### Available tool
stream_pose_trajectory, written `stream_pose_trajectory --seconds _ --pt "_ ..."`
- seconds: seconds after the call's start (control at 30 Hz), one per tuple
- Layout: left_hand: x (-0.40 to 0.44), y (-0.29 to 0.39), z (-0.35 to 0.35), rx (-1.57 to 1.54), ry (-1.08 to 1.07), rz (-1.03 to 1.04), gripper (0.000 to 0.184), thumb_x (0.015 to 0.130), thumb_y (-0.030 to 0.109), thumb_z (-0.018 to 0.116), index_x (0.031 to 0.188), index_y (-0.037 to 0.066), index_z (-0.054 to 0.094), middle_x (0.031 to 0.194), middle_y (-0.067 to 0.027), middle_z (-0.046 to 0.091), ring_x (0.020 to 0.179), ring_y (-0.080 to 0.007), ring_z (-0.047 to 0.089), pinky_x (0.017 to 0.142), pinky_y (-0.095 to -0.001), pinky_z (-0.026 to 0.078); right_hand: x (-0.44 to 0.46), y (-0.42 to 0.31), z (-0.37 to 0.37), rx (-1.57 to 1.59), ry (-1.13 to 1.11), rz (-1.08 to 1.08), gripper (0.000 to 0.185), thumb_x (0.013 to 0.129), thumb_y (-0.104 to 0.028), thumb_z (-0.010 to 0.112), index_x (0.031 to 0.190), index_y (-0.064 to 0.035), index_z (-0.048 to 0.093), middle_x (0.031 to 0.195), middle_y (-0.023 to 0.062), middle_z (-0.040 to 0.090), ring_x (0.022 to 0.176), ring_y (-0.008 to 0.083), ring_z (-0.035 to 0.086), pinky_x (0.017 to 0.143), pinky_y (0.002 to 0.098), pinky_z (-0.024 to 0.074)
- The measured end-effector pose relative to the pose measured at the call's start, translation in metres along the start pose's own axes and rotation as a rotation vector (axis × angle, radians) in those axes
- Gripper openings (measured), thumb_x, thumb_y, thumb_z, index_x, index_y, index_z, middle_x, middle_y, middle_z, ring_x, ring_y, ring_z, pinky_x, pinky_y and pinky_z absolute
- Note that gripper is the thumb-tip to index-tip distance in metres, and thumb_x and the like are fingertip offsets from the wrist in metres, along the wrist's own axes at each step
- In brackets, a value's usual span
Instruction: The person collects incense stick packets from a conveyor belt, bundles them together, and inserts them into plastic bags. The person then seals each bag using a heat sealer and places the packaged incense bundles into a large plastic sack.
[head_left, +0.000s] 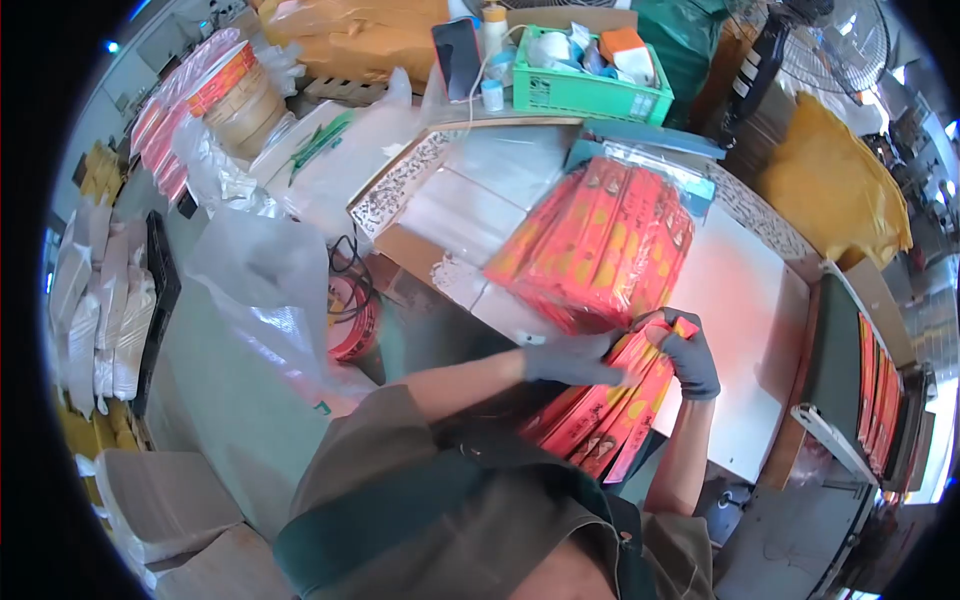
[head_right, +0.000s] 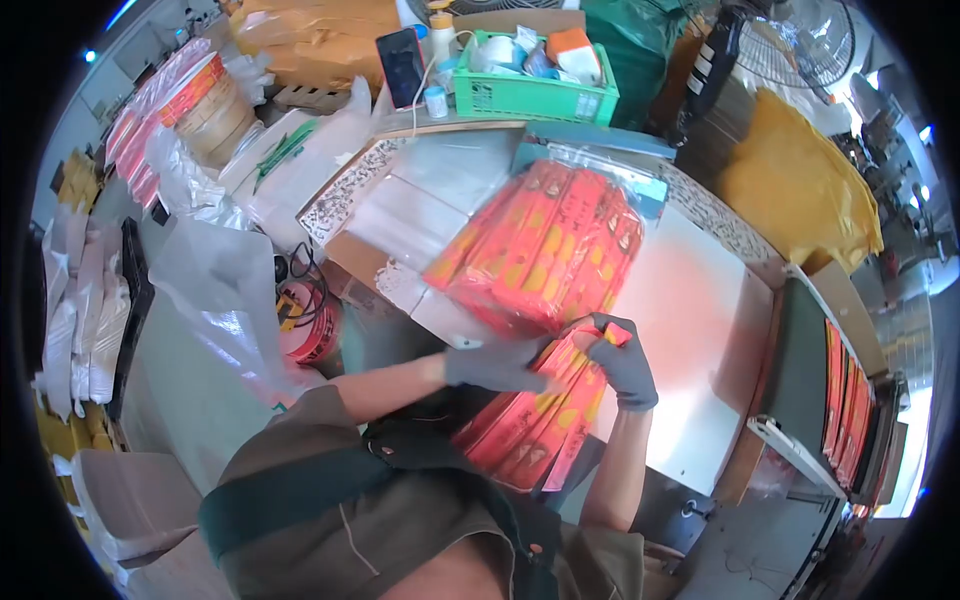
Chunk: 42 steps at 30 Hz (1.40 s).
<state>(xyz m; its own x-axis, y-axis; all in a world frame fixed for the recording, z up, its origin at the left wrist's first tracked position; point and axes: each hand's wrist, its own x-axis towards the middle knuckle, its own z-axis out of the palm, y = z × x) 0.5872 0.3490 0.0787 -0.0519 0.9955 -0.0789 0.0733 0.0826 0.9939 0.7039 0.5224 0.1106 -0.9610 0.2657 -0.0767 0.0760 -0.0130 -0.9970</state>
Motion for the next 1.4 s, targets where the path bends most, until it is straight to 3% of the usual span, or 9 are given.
stream_pose_trajectory --seconds 0.07,0.17,0.23,0.3,0.8,0.9,1.23,1.33,1.4 --pt "-0.026 0.014 -0.057 0.092 -0.287 -0.102 0.061 0.09 0.038 0.059 0.136 0.002 0.04 0.128 -0.0099 0.05 0.115 -0.0188 0.051 0.097 -0.0326 0.042 0.012 0.013 0.002 0.018 0.044 0.032 0.013 0.078 -0.011 0.065 0.085 -0.0005 0.066 0.072 -0.0044 0.055 0.066 0.0045 0.044 0.061 0.0214 0.036" --pt "-0.044 -0.007 -0.173 -0.032 0.215 0.167 0.026 0.092 0.025 0.056 0.103 0.003 0.063 0.091 -0.0076 0.066 0.089 -0.0153 0.061 0.081 -0.0302 0.047 0.019 0.025 -0.003 -0.002 0.093 0.064 0.01 0.078 -0.01 0.064 0.082 -0.0008 0.066 0.071 -0.0063 0.052 0.067 0.0037 0.043 0.062 0.021 0.0354" --pt "-0.061 -0.03 -0.247 0.565 0.704 0.16 0.025 0.086 0.023 0.062 0.1 0.004 0.064 0.087 -0.0072 0.066 0.083 -0.0138 0.06 0.076 -0.0296 0.047 0.021 0.019 -0.001 0.03 0.077 0.079 0.01 0.078 -0.01 0.064 0.082 -0.0007 0.066 0.07 -0.0064 0.052 0.067 0.0035 0.043 0.062 0.0212 0.0353" --pt "-0.084 -0.061 -0.292 1.115 0.619 -0.415 0.031 0.079 0.031 0.064 0.097 0.006 0.064 0.093 -0.012 0.067 0.089 -0.0262 0.063 0.081 -0.0349 0.047 0.021 0.019 0.003 0.048 0.076 0.082 0.01 0.079 -0.009 0.063 0.082 -0.0007 0.066 0.07 -0.0064 0.051 0.067 0.0034 0.043 0.062 0.0212 0.0351" --pt "-0.092 -0.047 -0.301 0.772 0.578 -0.463 0.027 0.068 0.028 0.073 0.076 0.005 0.064 0.079 -0.0121 0.066 0.076 -0.0223 0.064 0.071 -0.0321 0.049 0.019 0.018 0.002 0.07 0.086 0.08 0.011 0.079 -0.011 0.065 0.083 -0.0009 0.066 0.073 -0.0046 0.056 0.07 0.0047 0.048 0.066 0.0217 0.0391" --pt "-0.093 -0.069 -0.303 0.141 0.709 -0.148 0.032 0.065 0.031 0.075 0.076 0.004 0.062 0.078 -0.012 0.065 0.076 -0.0228 0.064 0.072 -0.0333 0.048 0.019 0.021 0.001 0.072 0.084 0.08 0.011 0.079 -0.011 0.066 0.083 -0.0012 0.065 0.074 -0.0044 0.056 0.071 0.0048 0.049 0.067 0.022 0.0399" --pt "-0.085 -0.112 -0.315 1.048 0.715 -0.237 0.028 0.082 0.031 0.057 0.089 0.006 0.068 0.093 -0.0192 0.066 0.088 -0.0341 0.063 0.079 -0.0414 0.048 0.018 0.025 0.002 0.032 0.171 0.059 0.012 0.078 -0.013 0.07 0.079 -0.0029 0.065 0.07 -0.0057 0.055 0.067 0.0041 0.05 0.061 0.0215 0.0408" --pt "-0.077 -0.107 -0.315 0.947 0.829 -0.219 0.028 0.083 0.03 0.057 0.09 0.005 0.066 0.09 -0.0184 0.066 0.085 -0.0329 0.064 0.077 -0.0409 0.049 0.015 0.023 0.004 0.007 0.187 0.041 0.012 0.078 -0.014 0.069 0.077 -0.0034 0.064 0.069 -0.0063 0.054 0.066 0.004 0.048 0.06 0.0222 0.0393" --pt "-0.066 -0.103 -0.309 -0.126 0.804 0.115 0.028 0.084 0.031 0.056 0.089 0.004 0.063 0.082 -0.0146 0.064 0.078 -0.0285 0.064 0.072 -0.0381 0.05 0.013 0.023 0.002 0.004 0.19 0.032 0.013 0.078 -0.016 0.069 0.076 -0.0039 0.064 0.069 -0.0066 0.053 0.066 0.0041 0.048 0.06 0.0226 0.039"
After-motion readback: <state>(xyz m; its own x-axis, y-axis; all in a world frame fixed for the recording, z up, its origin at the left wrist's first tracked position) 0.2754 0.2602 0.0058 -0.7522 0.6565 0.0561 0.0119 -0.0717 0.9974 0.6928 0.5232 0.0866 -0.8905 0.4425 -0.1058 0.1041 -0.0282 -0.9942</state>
